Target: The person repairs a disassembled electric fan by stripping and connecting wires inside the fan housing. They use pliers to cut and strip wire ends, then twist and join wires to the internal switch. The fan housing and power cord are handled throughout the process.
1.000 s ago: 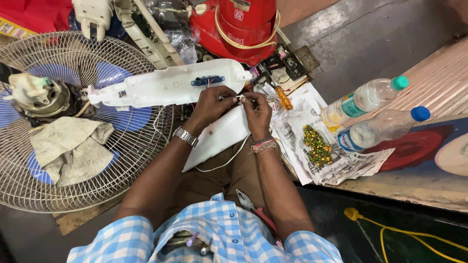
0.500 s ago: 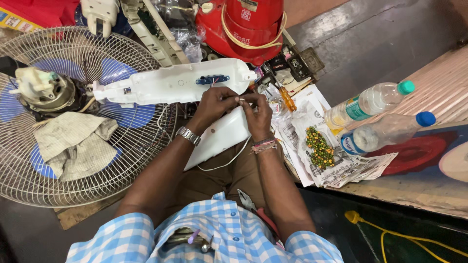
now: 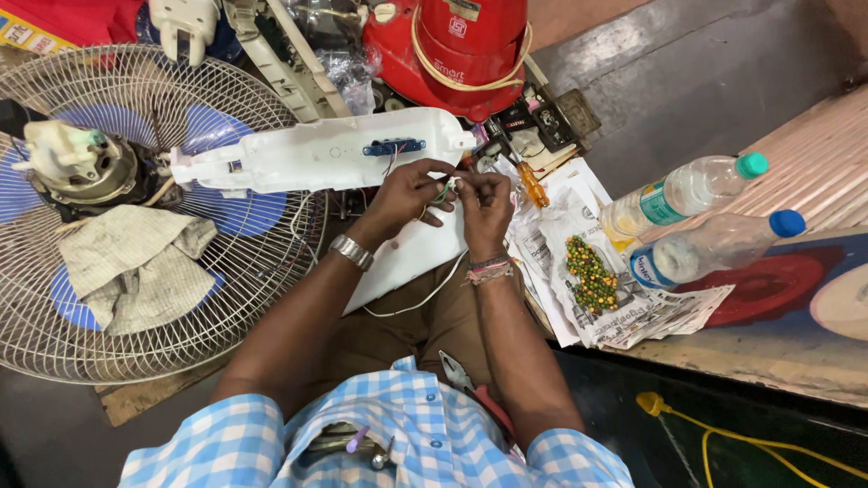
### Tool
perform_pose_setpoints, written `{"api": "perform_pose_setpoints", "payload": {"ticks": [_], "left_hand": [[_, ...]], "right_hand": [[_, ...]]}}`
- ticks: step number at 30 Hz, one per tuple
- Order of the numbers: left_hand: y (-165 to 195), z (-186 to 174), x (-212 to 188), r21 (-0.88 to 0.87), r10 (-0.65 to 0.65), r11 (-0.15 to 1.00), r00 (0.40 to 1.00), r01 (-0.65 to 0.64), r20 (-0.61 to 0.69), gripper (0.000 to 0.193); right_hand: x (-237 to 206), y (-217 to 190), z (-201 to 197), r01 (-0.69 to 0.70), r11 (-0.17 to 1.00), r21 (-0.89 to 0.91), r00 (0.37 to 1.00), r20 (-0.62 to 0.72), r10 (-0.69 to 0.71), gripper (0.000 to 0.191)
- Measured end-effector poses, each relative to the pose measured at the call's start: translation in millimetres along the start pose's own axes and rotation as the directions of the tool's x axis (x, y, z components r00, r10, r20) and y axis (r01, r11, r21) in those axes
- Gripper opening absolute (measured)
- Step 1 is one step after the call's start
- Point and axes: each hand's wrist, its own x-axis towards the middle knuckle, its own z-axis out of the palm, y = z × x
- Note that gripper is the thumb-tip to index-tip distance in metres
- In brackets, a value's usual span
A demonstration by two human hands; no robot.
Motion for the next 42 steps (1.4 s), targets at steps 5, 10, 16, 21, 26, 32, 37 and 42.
{"api": "perform_pose_setpoints", "payload": {"ticks": [5,10,16,21,26,32,37,42], "left_hand": [[-14.2,13.3,4.1,0.324,0.227,0.931,0.962,-0.168,-0.153,0.021],[-14.6,8.6,1.8,0.371,0.299,0.897,0.948,-0.24,-0.109,0.016],[-14.3,9.5,3.7,0.297,0.291,0.92,0.953,-0.255,-0.085,0.013],[-6.3,2.0,6.4,0.228,0.209,0.951,0.978,-0.207,0.015,0.012],[-1.5,-3.0,0.6,0.003,0.021,1.0,0.997,-0.021,-0.075,0.02],[-6.4,-4.0,-2.2,0.141,0.186,0.974,0.981,-0.176,-0.06,0.016],[-6.1,-9.3,-3.0,0.271,0.269,0.936,0.953,-0.224,-0.14,0.014],[-3.5,-6.8,-5.2,0.365,0.273,0.911,0.945,-0.192,-0.183,0.025]], "right_hand": [[-0.2,0.6,-1.2,-0.014,0.999,0.032,1.0,-0.022,0.015,0.028],[-2.2,8.6,-3.7,-0.024,0.999,-0.024,1.0,0.004,0.024,0.027],[3.0,0.1,0.1,-0.031,0.999,0.011,0.999,-0.022,0.031,0.028],[8.2,-23.5,-7.0,0.364,0.846,-0.39,0.925,0.258,-0.279,0.022],[8.9,-20.6,-7.9,0.135,0.912,-0.387,0.991,0.067,-0.118,0.012],[4.4,-2.7,-9.7,-0.098,0.987,-0.126,0.995,0.022,0.102,0.018],[2.6,-3.1,-10.7,-0.048,0.98,-0.196,0.987,0.143,0.077,0.022],[2.3,-4.3,-10.5,-0.097,0.97,-0.225,0.988,0.099,0.122,0.02]]}}
